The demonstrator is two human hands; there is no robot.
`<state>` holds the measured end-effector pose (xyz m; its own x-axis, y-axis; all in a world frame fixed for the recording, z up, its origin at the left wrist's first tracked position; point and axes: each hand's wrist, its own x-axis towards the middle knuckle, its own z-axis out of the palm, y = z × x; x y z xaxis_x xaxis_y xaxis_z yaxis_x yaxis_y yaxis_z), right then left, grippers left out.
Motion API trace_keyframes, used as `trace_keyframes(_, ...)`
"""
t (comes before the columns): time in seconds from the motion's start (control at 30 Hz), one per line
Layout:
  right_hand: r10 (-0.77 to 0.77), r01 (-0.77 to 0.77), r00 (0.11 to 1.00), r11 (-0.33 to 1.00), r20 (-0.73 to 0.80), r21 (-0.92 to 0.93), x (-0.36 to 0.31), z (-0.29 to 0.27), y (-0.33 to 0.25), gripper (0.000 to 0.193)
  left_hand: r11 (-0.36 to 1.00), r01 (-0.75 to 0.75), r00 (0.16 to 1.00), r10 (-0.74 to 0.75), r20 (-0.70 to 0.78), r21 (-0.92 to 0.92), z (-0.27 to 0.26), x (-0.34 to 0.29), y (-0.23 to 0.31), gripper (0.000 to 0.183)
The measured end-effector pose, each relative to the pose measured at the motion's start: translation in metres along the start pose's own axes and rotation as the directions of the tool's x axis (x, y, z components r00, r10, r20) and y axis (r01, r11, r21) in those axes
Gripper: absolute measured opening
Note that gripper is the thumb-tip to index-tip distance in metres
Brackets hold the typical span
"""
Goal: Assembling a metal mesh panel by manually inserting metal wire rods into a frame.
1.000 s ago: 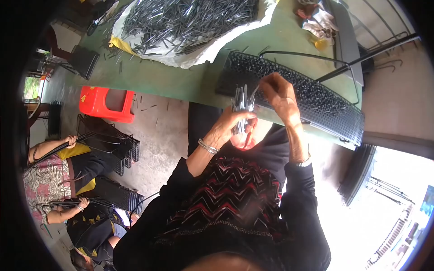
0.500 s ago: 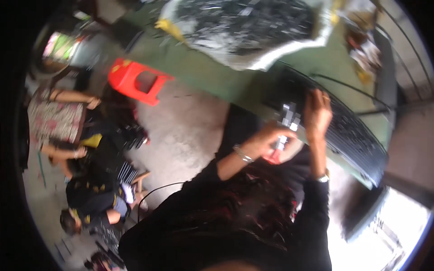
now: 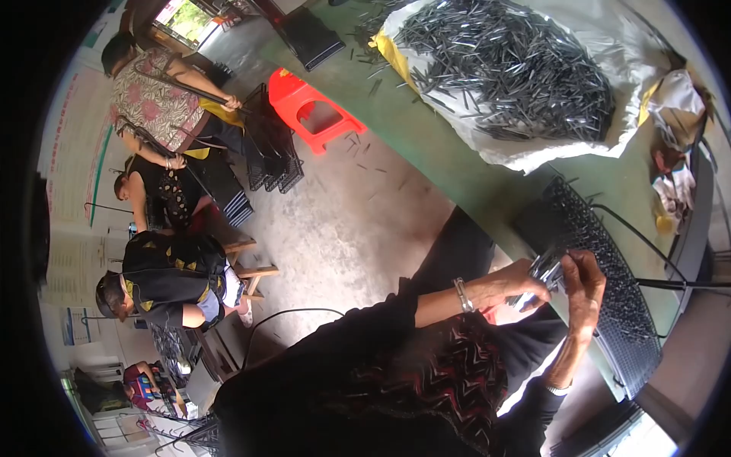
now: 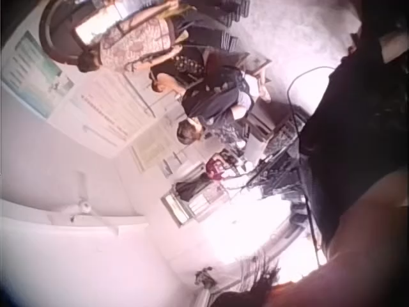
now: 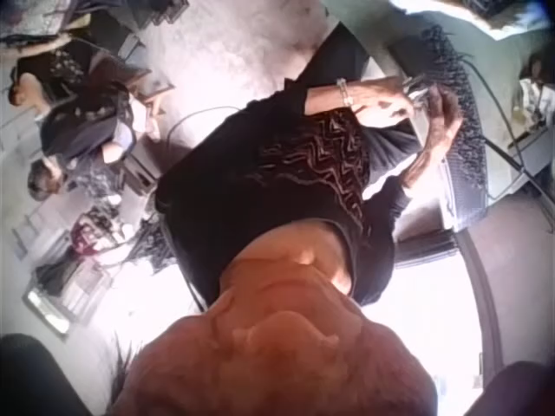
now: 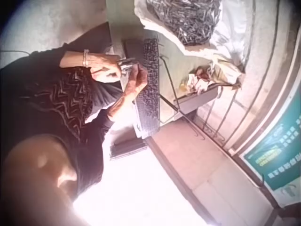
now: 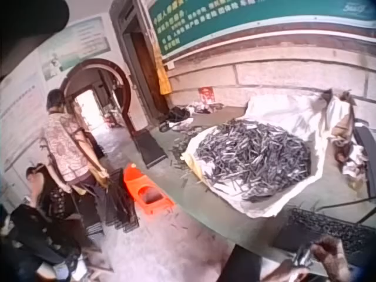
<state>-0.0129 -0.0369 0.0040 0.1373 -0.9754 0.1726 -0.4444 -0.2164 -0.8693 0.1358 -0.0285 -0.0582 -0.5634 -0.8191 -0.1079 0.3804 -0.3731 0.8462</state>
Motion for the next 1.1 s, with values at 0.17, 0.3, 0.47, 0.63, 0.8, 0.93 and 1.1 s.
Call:
trace_keyframes(0.17, 0.160, -0.157, 0.987, 0.972, -0.009, 0.174, -0.019, -0.010, 0.001, 0.013, 0.852, -0.442, 0.896, 0.402, 0.190, 0.280, -0.002, -0.009, -0.024, 0.006)
trace_keyframes(0.3, 0.148, -0.151, 0.988, 0.939, 0.033, 0.310, -0.025, -0.005, -0.003, 0.011, 0.970, 0.028, 0.988, 0.011, 0.156, -0.241, -0.004, -0.010, -0.028, 0.010)
trace_keyframes(0.47, 0.244, -0.225, 0.967, 0.953, -0.073, 0.204, -0.021, -0.016, -0.007, 0.014, 0.992, 0.077, 0.995, -0.070, 0.072, -0.104, 0.006, -0.001, -0.016, 0.014)
trace_keyframes(0.63, 0.139, -0.087, 0.958, 0.975, -0.251, 0.207, -0.019, -0.022, 0.016, 0.009, 0.985, 0.067, 0.998, -0.065, 0.016, -0.161, 0.012, 0.003, -0.021, 0.009)
trace_keyframes(0.8, -0.067, 0.039, 0.827, 0.997, -0.558, -0.062, -0.003, -0.018, 0.013, 0.007, 0.966, 0.096, 0.995, -0.097, 0.010, -0.241, 0.019, 0.004, -0.024, 0.009)
trace_keyframes(0.93, -0.155, 0.052, 0.789, 0.981, -0.595, -0.187, 0.016, -0.011, 0.038, 0.009, 0.964, 0.084, 0.996, -0.074, 0.050, -0.251, 0.022, 0.003, -0.023, 0.010)
trace_keyframes(1.1, -0.273, 0.106, 0.797, 0.942, -0.539, -0.320, 0.024, -0.007, 0.053, 0.009, 0.961, 0.086, 0.996, -0.084, 0.021, -0.264, 0.021, 0.001, -0.018, 0.010)
